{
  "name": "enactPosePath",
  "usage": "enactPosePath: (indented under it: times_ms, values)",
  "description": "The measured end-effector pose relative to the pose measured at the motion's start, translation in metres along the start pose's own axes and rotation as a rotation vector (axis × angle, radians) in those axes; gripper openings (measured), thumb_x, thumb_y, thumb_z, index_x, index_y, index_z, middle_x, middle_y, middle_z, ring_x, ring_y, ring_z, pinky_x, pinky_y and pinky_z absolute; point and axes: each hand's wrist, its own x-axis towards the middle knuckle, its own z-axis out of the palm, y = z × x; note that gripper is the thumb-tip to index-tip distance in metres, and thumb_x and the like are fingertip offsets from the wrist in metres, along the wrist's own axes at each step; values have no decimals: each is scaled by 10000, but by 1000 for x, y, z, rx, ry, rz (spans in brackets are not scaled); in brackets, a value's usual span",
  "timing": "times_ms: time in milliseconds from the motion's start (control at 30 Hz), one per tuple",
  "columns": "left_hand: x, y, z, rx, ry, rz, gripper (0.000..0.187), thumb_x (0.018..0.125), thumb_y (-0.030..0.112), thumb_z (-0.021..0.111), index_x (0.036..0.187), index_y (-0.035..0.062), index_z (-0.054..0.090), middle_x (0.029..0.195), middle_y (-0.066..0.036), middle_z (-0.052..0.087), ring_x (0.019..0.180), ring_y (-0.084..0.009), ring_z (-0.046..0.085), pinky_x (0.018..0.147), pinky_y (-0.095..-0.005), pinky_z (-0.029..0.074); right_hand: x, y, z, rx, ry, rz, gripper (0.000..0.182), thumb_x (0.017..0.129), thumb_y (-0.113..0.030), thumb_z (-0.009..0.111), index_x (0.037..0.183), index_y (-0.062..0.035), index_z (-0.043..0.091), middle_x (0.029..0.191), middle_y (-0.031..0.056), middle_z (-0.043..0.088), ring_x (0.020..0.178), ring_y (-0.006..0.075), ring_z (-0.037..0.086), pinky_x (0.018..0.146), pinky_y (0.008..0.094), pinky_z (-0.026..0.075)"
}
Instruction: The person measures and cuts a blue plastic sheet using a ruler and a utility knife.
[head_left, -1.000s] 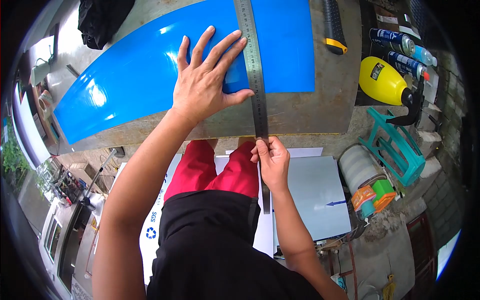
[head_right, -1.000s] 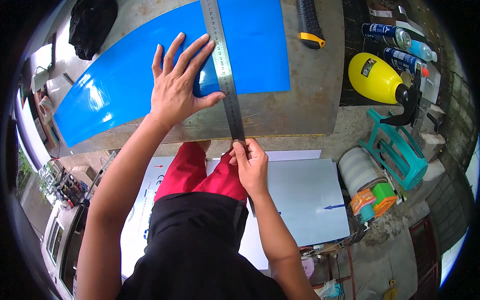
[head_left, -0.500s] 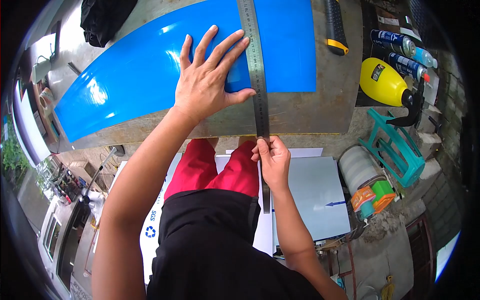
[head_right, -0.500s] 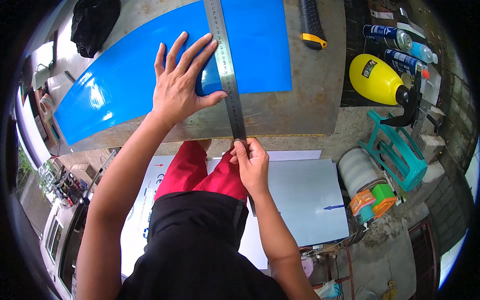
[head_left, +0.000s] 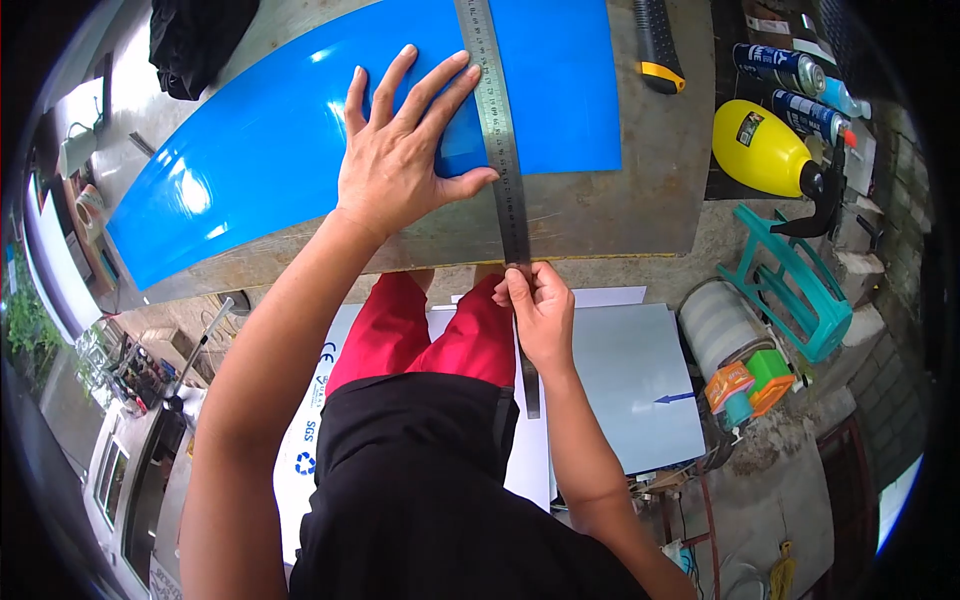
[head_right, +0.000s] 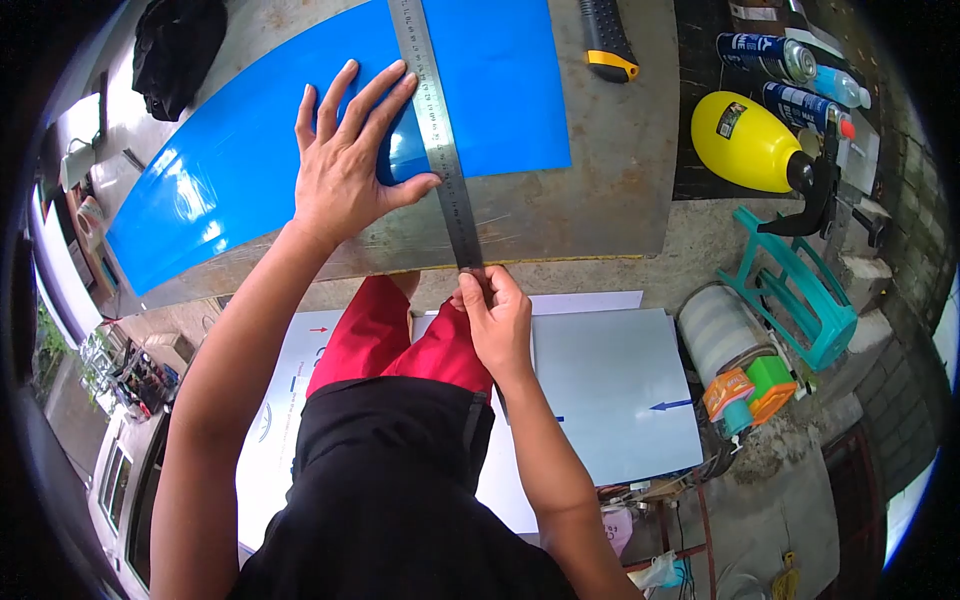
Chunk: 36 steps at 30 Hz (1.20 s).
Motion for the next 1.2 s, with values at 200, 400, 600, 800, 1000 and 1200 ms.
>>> enactPosePath:
  times_ms: [200, 400, 600, 800, 1000, 1200]
  values:
    - [0, 0, -1, 6, -8, 1, 1057, 761, 903, 615, 1606, 296, 432, 1670, 52, 370, 1594, -277, 208, 1308, -551, 20, 0, 2, -1, -4, -1, -6, 211, 1065, -169, 648, 1007, 34, 659, 819, 63, 721, 755, 114, 696, 731, 281, 578]
    - [1, 1, -2, 35, -33, -7, 1072, 756, 917, 599, 1610, 292, 426, 1674, 43, 364, 1595, -280, 200, 1308, -555, 14, 0, 2, -1, -23, -4, -4, 208, 1061, -164, 651, 997, 34, 658, 807, 68, 726, 744, 119, 708, 715, 285, 583]
    - [1, 1, -1, 38, -35, -7, 1078, 752, 920, 601, 1609, 292, 425, 1673, 40, 365, 1596, -282, 199, 1309, -554, 11, 0, -1, -1, -14, -6, 10, 218, 1064, -170, 649, 998, 38, 657, 805, 72, 726, 737, 120, 710, 702, 283, 581]
    - [1, 0, -1, 26, -20, -5, 1076, 746, 914, 616, 1610, 301, 424, 1672, 41, 369, 1596, -281, 203, 1312, -553, 15, 0, 0, -2, 2, -19, 19, 221, 1067, -172, 647, 1004, 40, 657, 813, 73, 718, 721, 120, 699, 683, 276, 569]
    - [0, 0, 0, 15, -7, -3, 1058, 753, 902, 627, 1608, 313, 425, 1674, 44, 367, 1595, -272, 209, 1315, -547, 25, 0, -2, -1, 20, -26, 18, 217, 1070, -170, 644, 1008, 38, 653, 819, 73, 709, 710, 119, 686, 666, 270, 558]
    - [1, 0, -2, 0, -10, -6, 1036, 762, 879, 642, 1604, 312, 434, 1671, 42, 373, 1591, -273, 220, 1316, -547, 43, -1, -6, 1, 36, -25, 24, 212, 1071, -163, 642, 1008, 39, 656, 819, 71, 710, 697, 115, 677, 660, 270, 554]
